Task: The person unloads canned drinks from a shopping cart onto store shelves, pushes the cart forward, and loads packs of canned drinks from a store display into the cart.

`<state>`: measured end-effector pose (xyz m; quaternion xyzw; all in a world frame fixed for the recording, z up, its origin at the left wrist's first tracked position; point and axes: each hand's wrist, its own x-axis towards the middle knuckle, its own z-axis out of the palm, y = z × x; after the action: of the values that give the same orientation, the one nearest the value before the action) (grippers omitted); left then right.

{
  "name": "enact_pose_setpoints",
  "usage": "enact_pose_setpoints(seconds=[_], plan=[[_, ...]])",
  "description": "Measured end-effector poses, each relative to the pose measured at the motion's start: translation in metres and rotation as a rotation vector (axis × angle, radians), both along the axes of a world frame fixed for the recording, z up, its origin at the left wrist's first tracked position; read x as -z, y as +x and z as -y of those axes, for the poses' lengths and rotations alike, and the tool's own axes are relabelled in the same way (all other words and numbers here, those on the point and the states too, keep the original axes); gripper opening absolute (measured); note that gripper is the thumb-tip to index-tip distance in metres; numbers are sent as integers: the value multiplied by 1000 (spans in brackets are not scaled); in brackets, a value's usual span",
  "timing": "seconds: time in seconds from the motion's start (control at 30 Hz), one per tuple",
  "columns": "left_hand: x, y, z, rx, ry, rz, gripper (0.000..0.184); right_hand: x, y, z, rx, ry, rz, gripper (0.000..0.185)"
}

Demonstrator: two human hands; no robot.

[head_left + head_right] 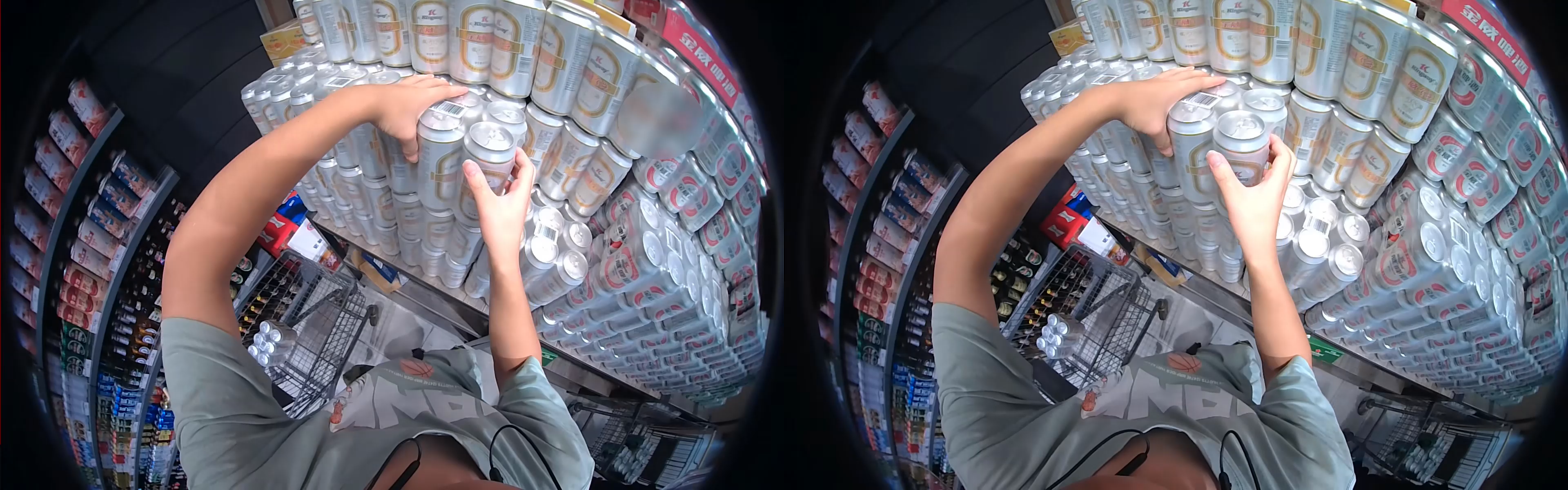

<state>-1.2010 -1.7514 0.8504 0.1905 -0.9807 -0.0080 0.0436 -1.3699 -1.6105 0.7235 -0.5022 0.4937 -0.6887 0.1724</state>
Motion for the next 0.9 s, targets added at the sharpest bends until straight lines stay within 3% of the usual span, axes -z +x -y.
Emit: enact_pose_setpoints(seconds=[0.17,0.4,0.53,0.9], plan=[[2,2,-4,-12,-15,-32,128,-11,12,6,4,-130,177,77],[8,3,-3,-37,-20,-69,127,-16,5,24,25,-121,367,61],[13,5,-8,-72,-84,-98,125,-20,14,33,181,-105,350,59],[17,10,-27,-144,-150,-162,120,-18,21,36,160,-240,413,47]])
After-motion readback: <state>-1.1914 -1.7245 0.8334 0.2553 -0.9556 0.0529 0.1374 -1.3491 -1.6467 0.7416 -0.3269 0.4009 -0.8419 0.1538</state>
